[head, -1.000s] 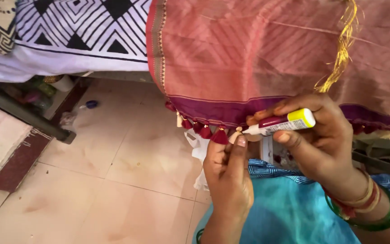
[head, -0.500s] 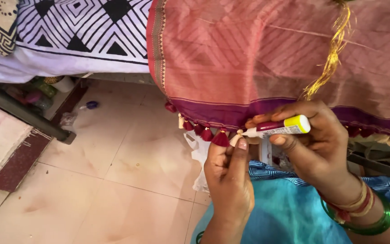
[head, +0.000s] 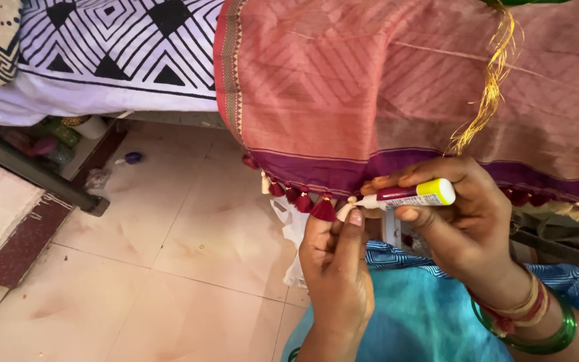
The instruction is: Applying adhesive to tassels and attaching them to the decorative border of a sari.
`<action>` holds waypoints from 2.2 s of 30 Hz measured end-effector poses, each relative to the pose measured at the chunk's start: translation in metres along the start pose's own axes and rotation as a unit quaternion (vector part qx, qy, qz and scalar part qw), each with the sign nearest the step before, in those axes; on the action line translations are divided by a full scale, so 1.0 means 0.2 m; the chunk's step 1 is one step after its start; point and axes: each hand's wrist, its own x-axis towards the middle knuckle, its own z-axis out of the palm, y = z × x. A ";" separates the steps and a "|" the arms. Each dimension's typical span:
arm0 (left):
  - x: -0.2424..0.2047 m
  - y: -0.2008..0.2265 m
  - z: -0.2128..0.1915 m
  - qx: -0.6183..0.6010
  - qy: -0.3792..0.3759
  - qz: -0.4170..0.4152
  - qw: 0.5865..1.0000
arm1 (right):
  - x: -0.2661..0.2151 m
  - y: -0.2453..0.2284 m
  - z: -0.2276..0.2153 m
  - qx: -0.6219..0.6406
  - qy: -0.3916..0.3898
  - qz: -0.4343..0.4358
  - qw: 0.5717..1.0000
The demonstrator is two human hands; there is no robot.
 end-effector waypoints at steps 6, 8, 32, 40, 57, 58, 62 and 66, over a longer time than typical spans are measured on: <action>0.00 0.00 -0.01 -0.002 0.006 -0.006 1.000 | -0.01 0.03 -0.01 0.014 0.011 0.011 1.000; 0.00 0.02 0.01 -0.009 -0.020 0.000 1.000 | -0.01 0.04 -0.02 -0.007 -0.003 -0.004 1.000; 0.02 0.00 -0.03 -0.006 -0.019 0.024 1.000 | 0.07 0.04 0.09 0.049 -0.021 0.006 0.999; 0.01 -0.09 -0.17 0.086 0.012 0.043 0.995 | 0.08 -0.01 0.04 -0.091 -0.064 -0.059 0.992; 0.06 -0.10 -0.01 -0.066 0.046 -0.092 0.993 | -0.04 0.09 -0.11 0.101 0.071 0.027 0.992; 0.05 -0.10 -0.02 -0.059 0.044 -0.085 0.994 | -0.05 0.09 -0.11 0.066 0.070 0.033 0.995; 0.04 -0.11 -0.01 -0.046 0.027 -0.071 0.996 | -0.07 0.09 -0.12 0.009 0.059 0.027 0.998; 0.03 -0.16 -0.04 -0.027 0.034 -0.066 0.997 | -0.07 0.09 -0.12 -0.007 0.045 0.011 0.999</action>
